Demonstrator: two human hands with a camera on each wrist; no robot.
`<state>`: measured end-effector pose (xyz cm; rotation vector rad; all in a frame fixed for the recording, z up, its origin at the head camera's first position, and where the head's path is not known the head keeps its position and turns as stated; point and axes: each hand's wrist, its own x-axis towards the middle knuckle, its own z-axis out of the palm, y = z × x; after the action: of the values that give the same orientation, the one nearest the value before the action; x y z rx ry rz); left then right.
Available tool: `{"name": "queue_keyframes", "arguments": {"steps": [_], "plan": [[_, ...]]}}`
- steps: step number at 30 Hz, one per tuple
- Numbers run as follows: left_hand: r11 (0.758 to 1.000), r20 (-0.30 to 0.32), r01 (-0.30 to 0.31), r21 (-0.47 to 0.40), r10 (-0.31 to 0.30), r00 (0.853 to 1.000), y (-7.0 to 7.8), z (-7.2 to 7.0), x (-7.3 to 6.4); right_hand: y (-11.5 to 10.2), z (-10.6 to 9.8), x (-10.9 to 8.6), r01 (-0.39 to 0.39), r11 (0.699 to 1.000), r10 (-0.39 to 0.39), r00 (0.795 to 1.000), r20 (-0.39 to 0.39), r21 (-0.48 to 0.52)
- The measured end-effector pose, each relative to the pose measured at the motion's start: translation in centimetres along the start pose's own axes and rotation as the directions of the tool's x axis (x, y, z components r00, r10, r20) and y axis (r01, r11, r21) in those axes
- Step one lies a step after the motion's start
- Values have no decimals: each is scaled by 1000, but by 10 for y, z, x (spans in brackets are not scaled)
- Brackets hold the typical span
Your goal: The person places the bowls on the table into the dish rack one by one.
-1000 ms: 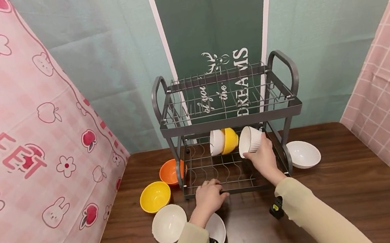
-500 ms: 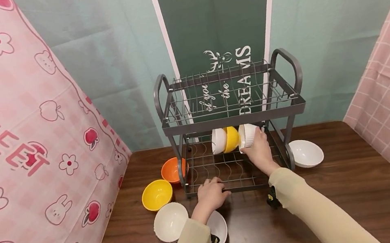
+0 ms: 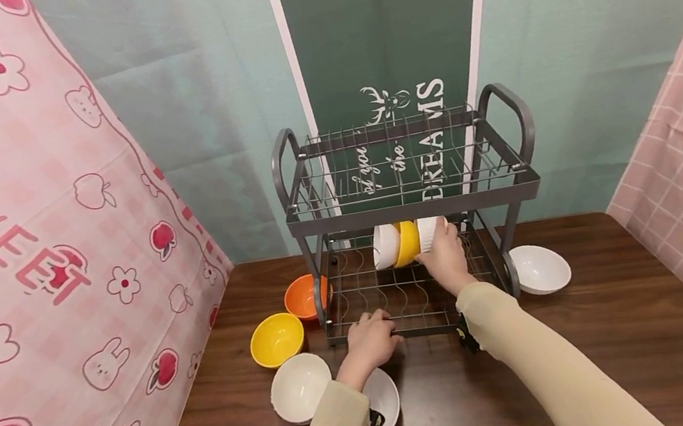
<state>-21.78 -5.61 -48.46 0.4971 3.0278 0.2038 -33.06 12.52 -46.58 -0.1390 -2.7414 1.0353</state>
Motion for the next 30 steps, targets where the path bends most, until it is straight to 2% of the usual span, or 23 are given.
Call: {"name": "queue_keyframes", "arguments": {"steps": [13, 30], "plan": [[1000, 14, -3, 6, 3, 1000, -2, 2, 2, -5, 10, 2, -40, 999, 40, 999, 31, -2], [1000, 5, 5, 11, -5, 1000, -2, 3, 1, -3, 13, 1, 14, 1000, -14, 999, 43, 16]]}}
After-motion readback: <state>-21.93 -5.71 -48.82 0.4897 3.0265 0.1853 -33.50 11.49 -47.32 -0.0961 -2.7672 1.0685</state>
